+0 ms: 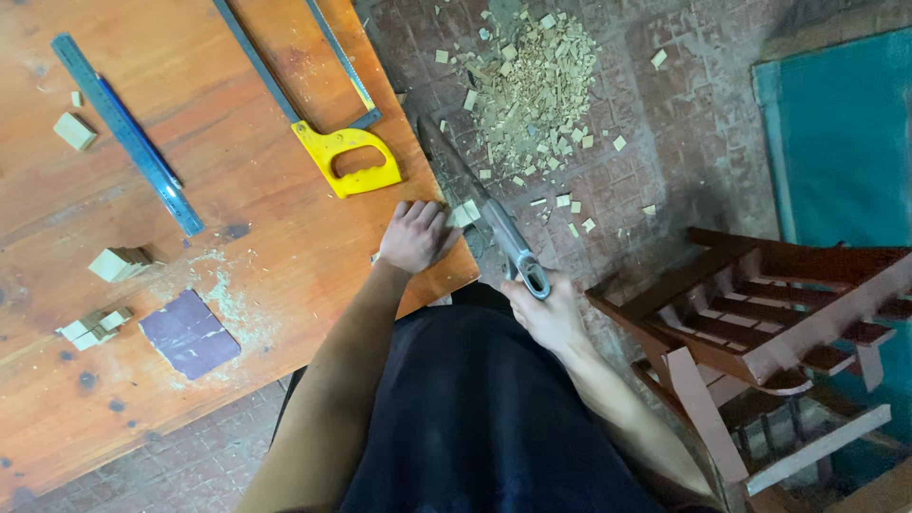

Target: The person sands small wooden blocks using a piece of sandpaper on a workbench and then uses a hand saw to cut a small wooden piece.

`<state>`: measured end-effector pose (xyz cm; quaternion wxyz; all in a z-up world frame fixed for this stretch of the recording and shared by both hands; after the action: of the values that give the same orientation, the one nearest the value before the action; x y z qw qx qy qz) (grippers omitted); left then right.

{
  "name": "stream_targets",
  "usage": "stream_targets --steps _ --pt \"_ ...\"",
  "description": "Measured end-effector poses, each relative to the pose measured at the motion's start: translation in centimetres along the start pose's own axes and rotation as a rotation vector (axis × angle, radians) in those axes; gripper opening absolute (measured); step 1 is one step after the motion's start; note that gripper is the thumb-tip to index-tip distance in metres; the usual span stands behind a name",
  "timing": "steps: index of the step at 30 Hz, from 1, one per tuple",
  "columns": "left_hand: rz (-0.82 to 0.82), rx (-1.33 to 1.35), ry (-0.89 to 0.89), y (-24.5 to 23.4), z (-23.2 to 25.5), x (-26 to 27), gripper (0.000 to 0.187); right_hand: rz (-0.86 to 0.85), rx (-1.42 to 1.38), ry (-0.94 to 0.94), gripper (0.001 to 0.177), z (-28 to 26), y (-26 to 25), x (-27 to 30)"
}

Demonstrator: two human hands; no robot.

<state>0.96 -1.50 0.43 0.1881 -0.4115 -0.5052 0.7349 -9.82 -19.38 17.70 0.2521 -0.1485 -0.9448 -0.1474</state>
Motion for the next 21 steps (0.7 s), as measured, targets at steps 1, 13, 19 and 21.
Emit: stream_targets --steps 1,13,19,21 --pt "0.007 0.012 0.008 0.0 -0.1 0.0 0.032 0.0 0.056 -0.007 0.045 -0.8 0.2 0.3" --pt "0.099 0.022 0.031 -1.3 0.3 -1.2 0.023 0.145 0.271 0.071 0.046 -0.4 3.1 -2.3" --pt "0.1 0.024 0.015 -0.8 0.5 -0.5 0.026 0.126 0.257 0.115 0.047 1.0 3.5 -2.5" --pt "0.107 0.018 0.012 -0.8 0.3 -1.0 0.028 0.129 0.248 0.12 0.048 1.5 2.3 -3.1"
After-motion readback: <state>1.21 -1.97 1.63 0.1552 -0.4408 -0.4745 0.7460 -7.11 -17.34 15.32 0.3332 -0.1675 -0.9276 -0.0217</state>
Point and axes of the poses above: each hand's wrist, its own x-axis away from the middle knuckle, its own y-axis out of the palm, z = x × y, the point moved 2 cm from there along -x, towards the middle knuckle, and after that the axes turned 7 degrees about -x, right-handed, at the moved point
